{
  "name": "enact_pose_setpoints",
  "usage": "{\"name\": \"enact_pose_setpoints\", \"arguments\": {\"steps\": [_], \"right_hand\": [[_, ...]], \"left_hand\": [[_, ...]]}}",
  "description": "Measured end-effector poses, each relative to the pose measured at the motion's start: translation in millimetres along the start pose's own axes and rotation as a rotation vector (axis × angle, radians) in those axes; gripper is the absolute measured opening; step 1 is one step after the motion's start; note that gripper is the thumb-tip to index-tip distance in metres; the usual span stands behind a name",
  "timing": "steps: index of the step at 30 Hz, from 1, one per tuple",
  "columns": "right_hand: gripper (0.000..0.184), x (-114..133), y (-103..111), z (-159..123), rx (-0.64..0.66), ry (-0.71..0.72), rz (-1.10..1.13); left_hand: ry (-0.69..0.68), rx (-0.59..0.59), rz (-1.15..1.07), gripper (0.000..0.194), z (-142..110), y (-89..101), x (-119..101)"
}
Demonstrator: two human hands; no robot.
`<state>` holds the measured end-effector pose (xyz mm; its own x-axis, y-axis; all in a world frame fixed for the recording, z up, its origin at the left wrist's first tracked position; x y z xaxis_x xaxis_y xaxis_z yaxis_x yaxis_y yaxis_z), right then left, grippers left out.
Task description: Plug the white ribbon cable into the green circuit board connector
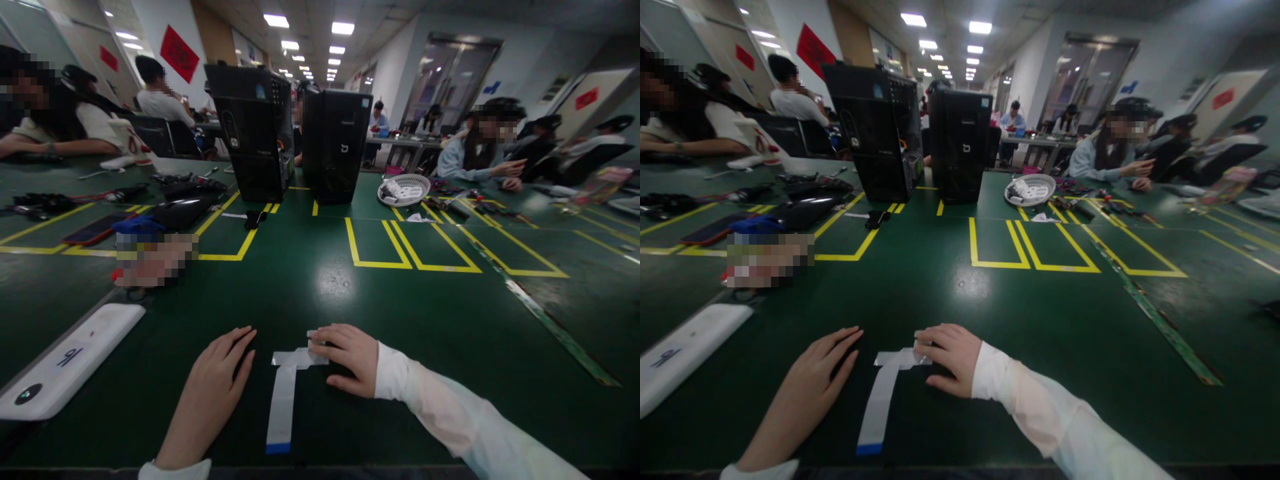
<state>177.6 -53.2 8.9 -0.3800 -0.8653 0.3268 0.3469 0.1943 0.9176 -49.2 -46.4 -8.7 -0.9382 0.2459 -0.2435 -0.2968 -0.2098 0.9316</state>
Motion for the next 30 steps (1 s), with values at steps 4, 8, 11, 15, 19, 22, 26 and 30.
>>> {"name": "enact_pose_setpoints", "arguments": {"steps": [4,8,11,15,19,22,26,30], "right_hand": [[0.063,-24,11,-10,-0.068,-0.054,-0.060],[0.063,-122,57,-69,-0.250,-0.561,-0.368],[0.065,-194,96,-164,-0.334,-1.203,-0.545],[0.067,-215,128,-275,-0.408,-1.710,-0.575],[0.067,-208,144,-329,-0.451,-1.869,-0.568],[0.068,-214,144,-347,-0.418,-1.912,-0.503],[0.069,-225,142,-354,-0.390,-1.891,-0.472],[0.073,-227,140,-351,-0.369,-1.824,-0.474]], "left_hand": [[0.004,0.000,0.001,0.049,0,0.7,0],[0.002,0.001,0.000,0.048,0,1.8,-1],[-0.019,-0.015,-0.009,0.048,1,3.4,-3],[-0.021,-0.025,-0.019,0.048,2,3.6,-3],[-0.014,-0.022,-0.019,0.048,1,1.9,-1],[-0.010,-0.018,-0.022,0.048,1,1.0,0],[0.000,-0.012,-0.026,0.048,1,1.0,1],[0.002,-0.005,-0.032,0.048,1,2.2,0]]}}
Point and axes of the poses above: each hand's wrist, its own z-axis towards the middle knuckle, its own y-axis out of the back of the hand, x = y × z, the point moved 8 cm from there along z, towards the middle knuckle, and after that the axes turned 2 degrees about y, right-handed, at the moved point
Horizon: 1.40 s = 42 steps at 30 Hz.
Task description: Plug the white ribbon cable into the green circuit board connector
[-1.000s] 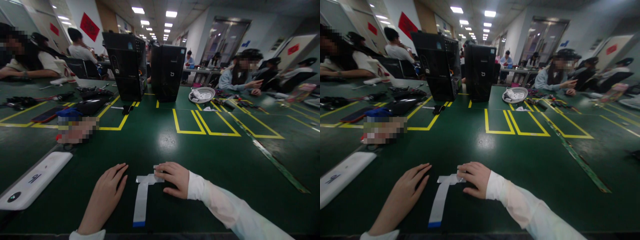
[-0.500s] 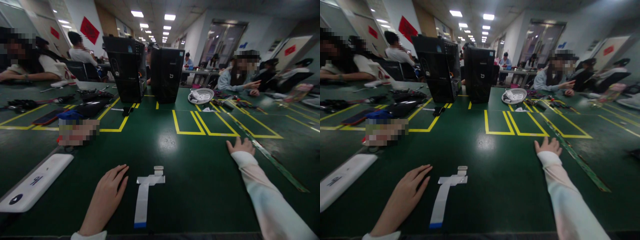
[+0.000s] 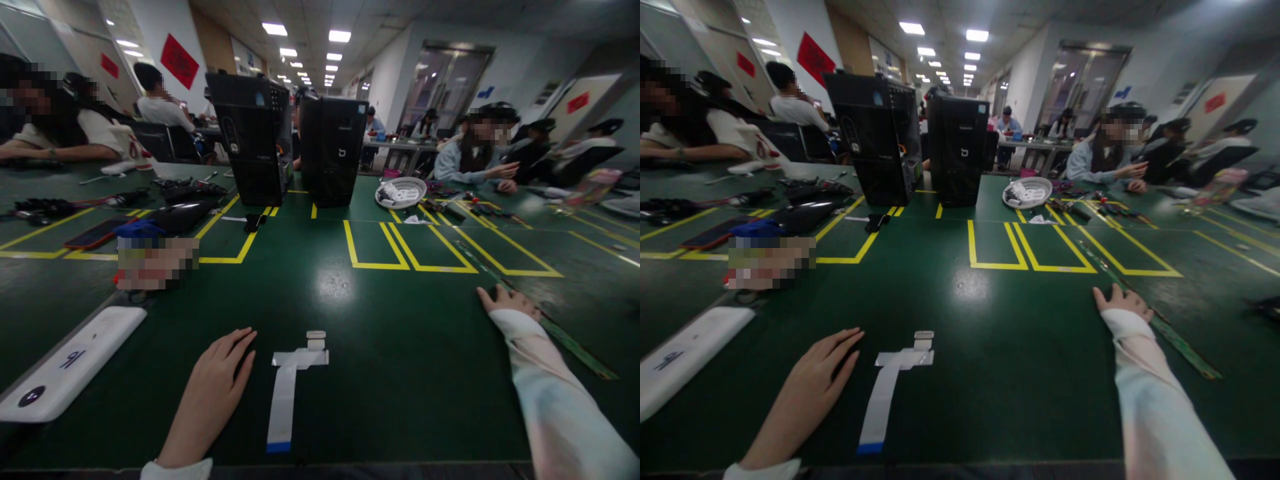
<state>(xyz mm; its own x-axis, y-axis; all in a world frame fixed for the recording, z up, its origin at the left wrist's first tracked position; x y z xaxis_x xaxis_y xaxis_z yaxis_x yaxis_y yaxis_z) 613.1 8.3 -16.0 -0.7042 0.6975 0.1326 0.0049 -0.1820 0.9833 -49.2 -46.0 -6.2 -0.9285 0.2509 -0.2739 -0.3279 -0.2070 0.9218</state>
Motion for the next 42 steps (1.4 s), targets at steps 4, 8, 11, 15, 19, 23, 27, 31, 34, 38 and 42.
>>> {"name": "enact_pose_setpoints", "arguments": {"steps": [4,8,11,15,19,23,27,31,34,38,42], "right_hand": [[0.072,6,2,-5,-0.017,0.105,-0.026],[0.068,11,-2,-11,0.018,0.335,-0.077],[0.064,0,-3,-17,0.033,0.444,-0.033],[0.077,-53,2,-19,-0.069,0.165,-0.022],[0.082,-101,5,-27,-0.146,-0.143,0.027],[0.085,-102,1,-20,-0.110,-0.069,0.027],[0.082,-96,-5,2,-0.056,0.069,0.011],[0.075,-88,-6,17,-0.010,0.182,0.001],[0.068,-73,-1,15,0.025,0.223,-0.043],[0.060,-40,1,-1,0.017,0.352,-0.077],[0.059,0,-5,-24,-0.063,0.548,-0.092]], "left_hand": [[0.009,-0.003,0.001,0.047,0,1.5,0],[0.013,0.013,0.004,0.048,0,0.8,-2],[0.019,0.002,-0.002,0.047,0,2.0,-2],[0.003,-0.015,-0.002,0.047,1,3.4,-4],[0.002,-0.005,0.012,0.047,0,2.1,-3],[0.009,0.018,0.017,0.049,-1,-0.6,0],[0.007,0.012,0.022,0.048,-1,-0.4,-1],[-0.004,0.015,0.033,0.048,0,-0.7,-1],[-0.007,0.013,0.044,0.049,-1,-1.5,0],[-0.015,0.014,0.061,0.048,0,-2.5,0],[-0.024,0.012,0.068,0.048,0,-1.7,0]]}}
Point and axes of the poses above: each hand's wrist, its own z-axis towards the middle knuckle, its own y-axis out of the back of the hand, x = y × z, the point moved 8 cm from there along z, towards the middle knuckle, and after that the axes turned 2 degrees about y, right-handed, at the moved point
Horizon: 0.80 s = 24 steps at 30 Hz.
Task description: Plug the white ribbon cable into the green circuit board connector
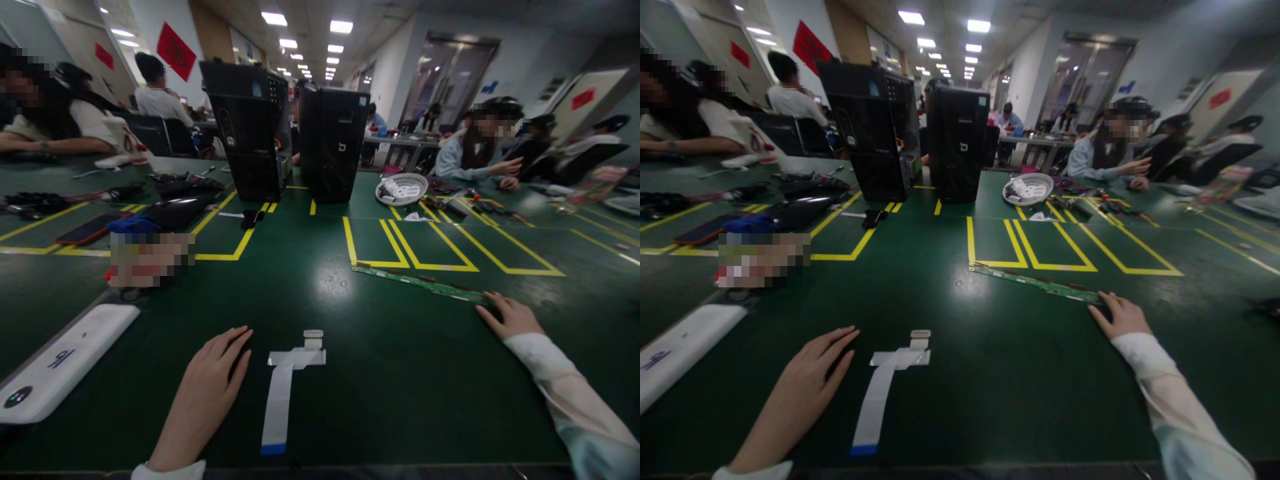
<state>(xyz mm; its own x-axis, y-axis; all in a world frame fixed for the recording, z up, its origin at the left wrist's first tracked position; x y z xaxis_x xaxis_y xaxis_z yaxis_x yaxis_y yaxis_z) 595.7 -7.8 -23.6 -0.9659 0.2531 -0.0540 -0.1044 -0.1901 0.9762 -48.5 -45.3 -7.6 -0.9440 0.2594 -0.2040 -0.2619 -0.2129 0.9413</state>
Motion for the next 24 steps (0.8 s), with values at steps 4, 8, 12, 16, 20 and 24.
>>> {"name": "enact_pose_setpoints", "arguments": {"steps": [4,8,12,16,20,24], "right_hand": [[0.059,55,3,-5,-0.096,0.211,0.060],[0.053,111,15,-13,-0.180,0.391,0.172],[0.047,162,24,-20,-0.220,0.552,0.303],[0.041,211,34,-29,-0.250,0.707,0.388],[0.042,257,42,-36,-0.211,0.831,0.445],[0.042,292,47,-39,-0.181,0.886,0.448]], "left_hand": [[-0.010,-0.007,-0.003,0.049,0,0.3,0],[-0.006,-0.005,-0.009,0.049,1,-0.7,1],[-0.005,-0.015,-0.020,0.049,2,1.4,-1],[-0.004,-0.016,-0.023,0.048,2,2.5,-1],[0.000,0.000,-0.020,0.048,1,1.1,0],[0.001,-0.007,-0.021,0.048,1,1.2,0]]}}
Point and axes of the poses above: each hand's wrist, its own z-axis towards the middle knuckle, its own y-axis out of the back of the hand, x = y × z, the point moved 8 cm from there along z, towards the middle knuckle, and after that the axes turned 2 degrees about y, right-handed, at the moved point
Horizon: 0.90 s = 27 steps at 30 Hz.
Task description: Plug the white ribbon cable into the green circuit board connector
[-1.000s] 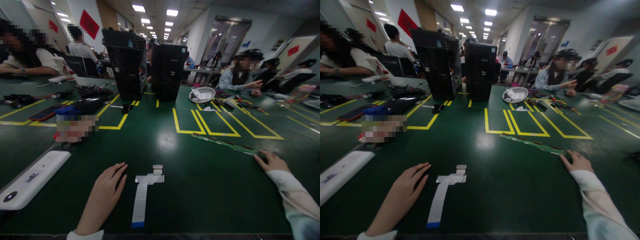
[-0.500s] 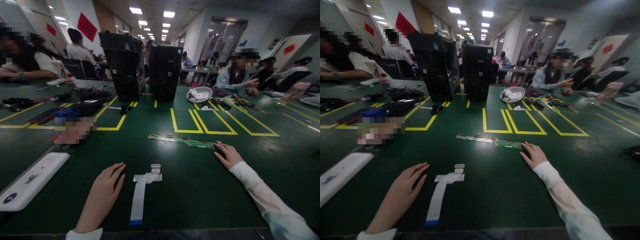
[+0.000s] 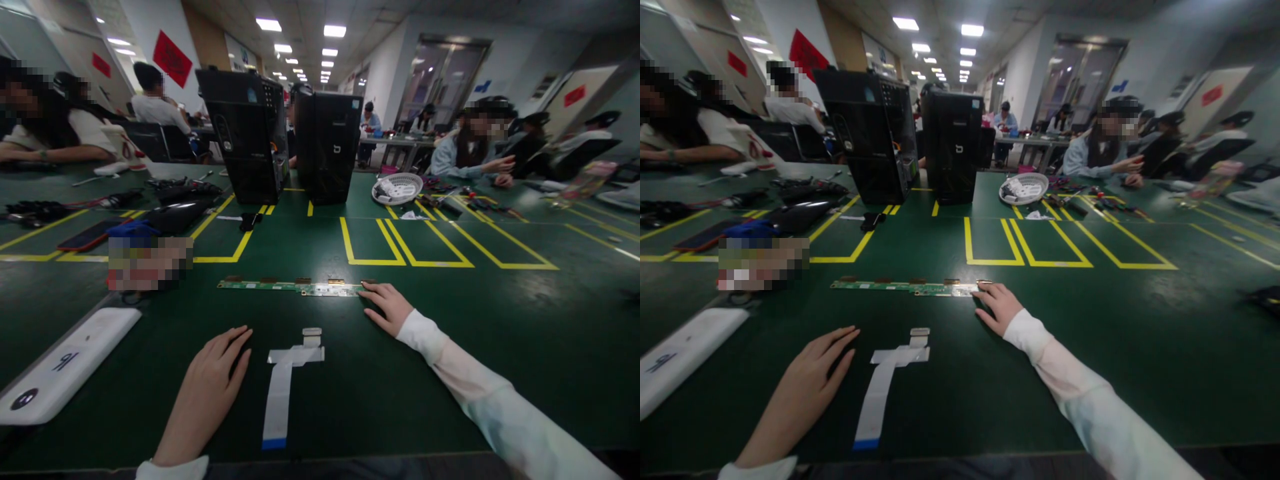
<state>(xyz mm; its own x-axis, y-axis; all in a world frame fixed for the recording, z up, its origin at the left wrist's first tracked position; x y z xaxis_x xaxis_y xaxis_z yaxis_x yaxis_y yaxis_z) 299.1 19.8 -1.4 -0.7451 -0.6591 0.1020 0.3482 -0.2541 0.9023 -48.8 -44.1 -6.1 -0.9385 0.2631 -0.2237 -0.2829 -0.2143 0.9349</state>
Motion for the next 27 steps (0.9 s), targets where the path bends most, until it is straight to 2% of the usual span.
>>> {"name": "enact_pose_setpoints", "arguments": {"steps": [6,9,14,19,21,27], "right_hand": [[0.036,36,-7,27,-0.059,0.044,-0.083],[0.034,49,-13,38,-0.045,0.063,-0.076],[0.035,50,-22,44,0.002,0.025,-0.047],[0.039,41,-27,37,-0.014,0.023,0.005],[0.040,39,-28,35,-0.012,0.047,0.042],[0.040,35,-25,34,-0.007,0.090,0.105]], "left_hand": [[-0.019,-0.029,-0.013,0.047,0,1.3,-1],[-0.022,-0.029,-0.014,0.047,-1,2.1,-2],[0.013,-0.016,-0.038,0.047,-1,2.0,2],[0.008,0.049,-0.131,0.043,-1,-2.3,2],[-0.060,0.093,-0.171,0.041,0,-0.8,-14],[-0.436,0.263,-0.177,0.046,3,14.6,-98]]}}
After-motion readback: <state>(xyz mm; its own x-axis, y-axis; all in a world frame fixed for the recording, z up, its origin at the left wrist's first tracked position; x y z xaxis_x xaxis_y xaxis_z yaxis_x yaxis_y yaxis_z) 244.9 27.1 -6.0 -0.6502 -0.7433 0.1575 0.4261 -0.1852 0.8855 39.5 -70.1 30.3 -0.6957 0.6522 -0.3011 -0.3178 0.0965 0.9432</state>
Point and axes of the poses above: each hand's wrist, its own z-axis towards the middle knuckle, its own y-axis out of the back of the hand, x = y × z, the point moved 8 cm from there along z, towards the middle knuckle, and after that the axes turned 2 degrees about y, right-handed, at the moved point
